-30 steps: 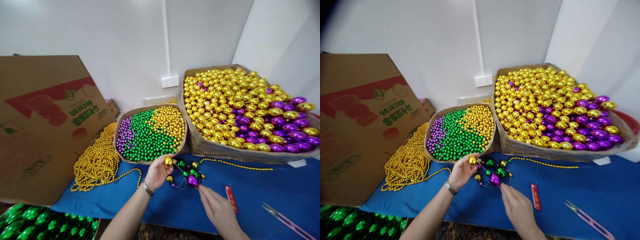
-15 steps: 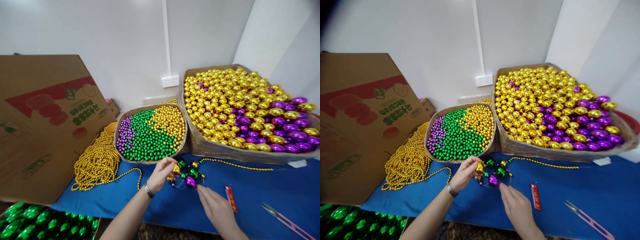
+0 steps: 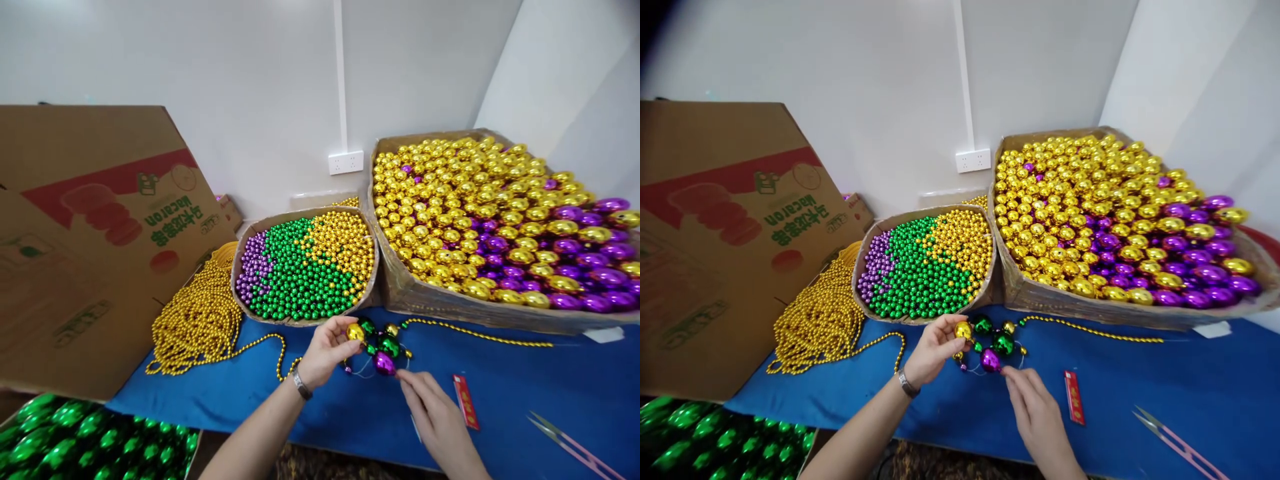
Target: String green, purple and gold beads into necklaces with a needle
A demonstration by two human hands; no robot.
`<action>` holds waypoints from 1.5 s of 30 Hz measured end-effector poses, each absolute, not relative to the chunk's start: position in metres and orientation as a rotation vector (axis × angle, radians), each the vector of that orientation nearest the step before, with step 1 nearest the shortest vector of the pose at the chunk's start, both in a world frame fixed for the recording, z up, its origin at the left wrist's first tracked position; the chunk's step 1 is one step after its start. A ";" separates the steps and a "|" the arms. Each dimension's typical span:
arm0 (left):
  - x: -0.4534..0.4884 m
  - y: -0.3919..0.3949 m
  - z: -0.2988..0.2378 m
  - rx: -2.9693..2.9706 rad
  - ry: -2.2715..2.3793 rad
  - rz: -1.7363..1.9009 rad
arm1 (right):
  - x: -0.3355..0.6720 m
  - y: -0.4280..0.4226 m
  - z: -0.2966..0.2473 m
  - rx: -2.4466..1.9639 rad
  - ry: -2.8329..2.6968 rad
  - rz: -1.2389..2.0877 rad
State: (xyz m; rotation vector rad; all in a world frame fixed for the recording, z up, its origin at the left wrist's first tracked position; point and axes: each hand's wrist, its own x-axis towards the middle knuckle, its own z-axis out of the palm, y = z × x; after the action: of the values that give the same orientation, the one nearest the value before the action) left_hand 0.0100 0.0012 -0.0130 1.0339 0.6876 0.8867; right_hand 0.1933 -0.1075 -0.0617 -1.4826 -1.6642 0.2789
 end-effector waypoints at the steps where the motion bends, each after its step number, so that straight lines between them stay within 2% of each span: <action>1: 0.010 0.001 -0.013 1.049 0.687 0.892 | 0.193 -0.107 -0.062 -1.496 -1.649 0.305; 11: 0.007 -0.001 -0.008 1.039 0.690 0.861 | 0.191 -0.110 -0.068 -1.518 -1.590 0.407; 23: 0.005 -0.001 -0.007 1.083 0.725 0.879 | 0.188 -0.110 -0.073 -1.494 -1.615 0.248; 31: 0.005 -0.002 -0.007 1.066 0.660 0.883 | 0.188 -0.110 -0.084 -1.464 -1.574 0.417; 38: 0.004 -0.004 -0.004 1.074 0.640 0.849 | 0.187 -0.111 -0.078 -1.444 -1.516 0.416; 41: 0.004 -0.005 -0.006 1.087 0.638 0.831 | 0.188 -0.112 -0.081 -1.479 -1.441 0.555; 45: 0.004 -0.007 -0.007 1.135 0.590 0.783 | 0.185 -0.109 -0.090 -1.436 -1.186 1.044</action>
State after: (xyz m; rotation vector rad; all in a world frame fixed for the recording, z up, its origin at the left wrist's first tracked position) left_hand 0.0044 -0.0069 -0.0073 1.1348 0.5898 0.7835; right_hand 0.1853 -0.1089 -0.0896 -1.4363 -1.1857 1.0436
